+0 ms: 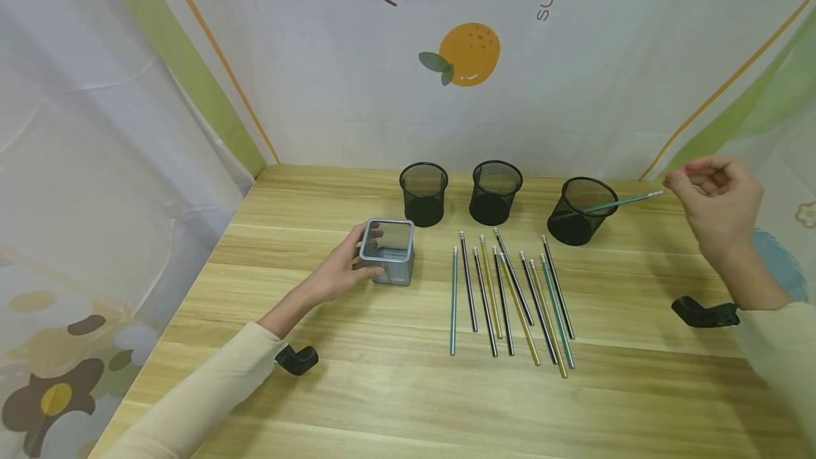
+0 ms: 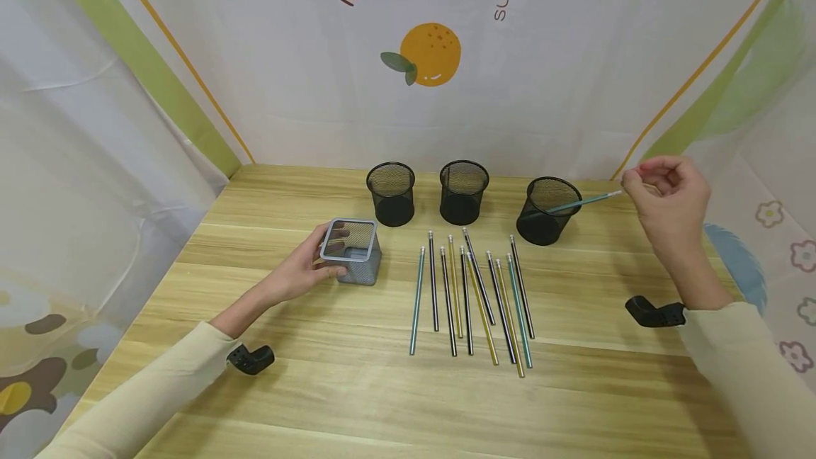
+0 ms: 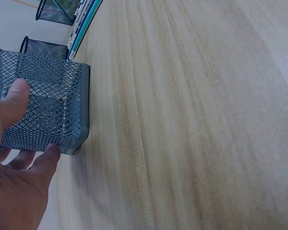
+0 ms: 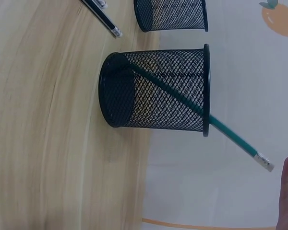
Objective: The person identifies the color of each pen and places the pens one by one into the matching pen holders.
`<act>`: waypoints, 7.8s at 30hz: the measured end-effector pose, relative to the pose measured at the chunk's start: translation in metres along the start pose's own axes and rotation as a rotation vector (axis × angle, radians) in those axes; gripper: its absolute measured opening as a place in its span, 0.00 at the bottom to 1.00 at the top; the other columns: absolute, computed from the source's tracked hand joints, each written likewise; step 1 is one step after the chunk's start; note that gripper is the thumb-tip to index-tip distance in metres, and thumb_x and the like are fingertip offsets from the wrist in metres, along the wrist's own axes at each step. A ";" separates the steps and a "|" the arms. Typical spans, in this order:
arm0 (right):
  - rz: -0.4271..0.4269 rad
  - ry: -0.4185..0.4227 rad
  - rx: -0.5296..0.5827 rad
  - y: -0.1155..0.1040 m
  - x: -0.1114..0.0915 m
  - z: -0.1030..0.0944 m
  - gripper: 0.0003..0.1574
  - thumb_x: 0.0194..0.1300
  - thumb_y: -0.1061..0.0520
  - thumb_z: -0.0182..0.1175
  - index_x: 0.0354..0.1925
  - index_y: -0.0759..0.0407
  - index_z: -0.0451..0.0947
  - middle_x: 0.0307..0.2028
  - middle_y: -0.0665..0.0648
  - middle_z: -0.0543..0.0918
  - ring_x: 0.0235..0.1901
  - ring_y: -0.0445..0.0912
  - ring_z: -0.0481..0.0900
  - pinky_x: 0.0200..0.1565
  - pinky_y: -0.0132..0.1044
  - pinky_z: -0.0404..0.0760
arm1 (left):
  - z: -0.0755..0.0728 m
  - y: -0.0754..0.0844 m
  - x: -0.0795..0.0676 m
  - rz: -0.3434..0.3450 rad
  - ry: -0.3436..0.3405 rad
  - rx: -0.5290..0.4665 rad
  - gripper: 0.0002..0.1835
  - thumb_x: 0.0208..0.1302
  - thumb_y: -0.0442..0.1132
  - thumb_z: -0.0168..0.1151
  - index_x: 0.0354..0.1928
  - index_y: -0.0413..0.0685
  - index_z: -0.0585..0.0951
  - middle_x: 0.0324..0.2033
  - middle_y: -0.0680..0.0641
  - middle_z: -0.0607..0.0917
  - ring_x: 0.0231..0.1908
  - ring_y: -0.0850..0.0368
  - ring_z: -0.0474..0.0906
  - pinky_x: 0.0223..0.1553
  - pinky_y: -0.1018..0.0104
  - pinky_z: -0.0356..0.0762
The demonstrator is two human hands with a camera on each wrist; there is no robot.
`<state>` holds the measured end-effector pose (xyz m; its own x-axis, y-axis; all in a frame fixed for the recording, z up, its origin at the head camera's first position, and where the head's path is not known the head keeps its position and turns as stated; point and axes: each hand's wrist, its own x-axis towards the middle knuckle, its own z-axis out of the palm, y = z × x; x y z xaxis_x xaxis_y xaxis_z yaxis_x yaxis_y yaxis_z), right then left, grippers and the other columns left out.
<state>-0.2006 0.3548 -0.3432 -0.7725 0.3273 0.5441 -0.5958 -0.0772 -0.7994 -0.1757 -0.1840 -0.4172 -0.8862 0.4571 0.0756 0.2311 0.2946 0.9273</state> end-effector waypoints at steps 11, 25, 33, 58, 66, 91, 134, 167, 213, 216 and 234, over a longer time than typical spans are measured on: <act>-0.008 -0.044 0.026 -0.010 -0.006 0.006 0.07 0.59 0.80 0.61 0.38 0.82 0.74 0.29 0.65 0.82 0.29 0.49 0.85 0.38 0.31 0.87 | 0.000 0.000 0.000 0.009 -0.004 -0.008 0.46 0.62 0.20 0.67 0.77 0.41 0.54 0.70 0.30 0.62 0.65 0.29 0.66 0.61 0.54 0.75; 0.052 -0.151 0.035 -0.018 -0.018 0.009 0.04 0.62 0.82 0.58 0.37 0.84 0.73 0.27 0.63 0.85 0.27 0.48 0.86 0.40 0.32 0.87 | 0.000 -0.001 0.000 -0.002 0.002 0.014 0.46 0.62 0.20 0.67 0.77 0.40 0.53 0.70 0.30 0.62 0.66 0.29 0.64 0.62 0.52 0.74; 0.065 -0.183 -0.042 -0.017 -0.024 0.009 0.02 0.64 0.79 0.58 0.35 0.79 0.75 0.26 0.62 0.85 0.26 0.47 0.86 0.38 0.32 0.87 | 0.000 -0.002 0.001 -0.005 0.001 0.012 0.46 0.62 0.20 0.66 0.77 0.40 0.53 0.71 0.31 0.62 0.67 0.29 0.64 0.63 0.51 0.73; 0.166 -0.515 -0.226 0.001 -0.044 0.003 0.04 0.69 0.80 0.54 0.38 0.79 0.75 0.30 0.64 0.83 0.28 0.48 0.85 0.34 0.33 0.87 | 0.000 0.002 -0.001 -0.006 -0.005 0.019 0.46 0.63 0.20 0.66 0.77 0.39 0.52 0.70 0.30 0.62 0.66 0.29 0.64 0.63 0.50 0.74; 0.176 -0.566 -0.293 0.006 -0.046 0.003 0.03 0.69 0.79 0.55 0.40 0.78 0.75 0.29 0.64 0.83 0.27 0.47 0.86 0.35 0.35 0.87 | 0.000 0.003 -0.001 -0.014 -0.002 0.006 0.45 0.63 0.21 0.66 0.77 0.39 0.53 0.70 0.30 0.62 0.67 0.30 0.64 0.62 0.50 0.74; 0.249 -0.661 -0.456 0.021 -0.055 0.012 0.06 0.71 0.73 0.59 0.43 0.78 0.73 0.34 0.63 0.85 0.31 0.47 0.87 0.36 0.36 0.88 | 0.000 0.000 0.000 -0.006 -0.007 0.009 0.45 0.64 0.21 0.66 0.77 0.40 0.53 0.71 0.30 0.61 0.67 0.29 0.63 0.63 0.49 0.73; 0.460 -0.816 -0.842 0.049 -0.074 0.042 0.18 0.67 0.61 0.67 0.49 0.75 0.79 0.39 0.63 0.84 0.40 0.56 0.84 0.35 0.33 0.85 | 0.000 -0.001 0.000 -0.003 -0.011 0.005 0.45 0.64 0.21 0.66 0.77 0.40 0.53 0.71 0.31 0.62 0.66 0.30 0.64 0.62 0.50 0.74; 0.626 -0.846 -0.913 0.056 -0.072 0.064 0.10 0.59 0.65 0.69 0.30 0.71 0.78 0.27 0.61 0.82 0.21 0.49 0.84 0.26 0.37 0.86 | 0.000 0.001 0.000 0.005 -0.011 0.002 0.45 0.64 0.21 0.66 0.77 0.39 0.52 0.71 0.30 0.61 0.66 0.29 0.64 0.62 0.49 0.74; 0.596 -0.839 -0.793 0.035 -0.078 0.042 0.12 0.62 0.68 0.62 0.43 0.76 0.76 0.31 0.58 0.81 0.26 0.48 0.80 0.27 0.36 0.85 | 0.000 -0.001 -0.002 0.002 0.002 0.019 0.44 0.65 0.22 0.65 0.78 0.41 0.53 0.71 0.31 0.62 0.66 0.29 0.64 0.63 0.46 0.72; 0.553 -0.832 -0.805 0.033 -0.077 0.041 0.11 0.62 0.68 0.61 0.43 0.74 0.77 0.32 0.57 0.81 0.27 0.47 0.80 0.27 0.34 0.83 | 0.000 -0.001 -0.002 0.003 0.000 0.019 0.44 0.65 0.22 0.65 0.78 0.41 0.53 0.71 0.31 0.62 0.66 0.29 0.64 0.63 0.47 0.73; 0.391 -0.804 -0.831 0.022 -0.073 0.049 0.11 0.63 0.70 0.60 0.45 0.74 0.77 0.33 0.58 0.80 0.30 0.47 0.77 0.26 0.32 0.80 | 0.001 0.000 -0.001 -0.016 0.001 -0.003 0.45 0.64 0.20 0.65 0.78 0.40 0.52 0.71 0.31 0.62 0.66 0.30 0.65 0.63 0.50 0.73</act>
<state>-0.1682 0.2827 -0.3879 -0.9595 -0.2817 -0.0030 -0.1982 0.6825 -0.7035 -0.1745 -0.1831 -0.4178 -0.8903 0.4513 0.0617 0.2161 0.2992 0.9294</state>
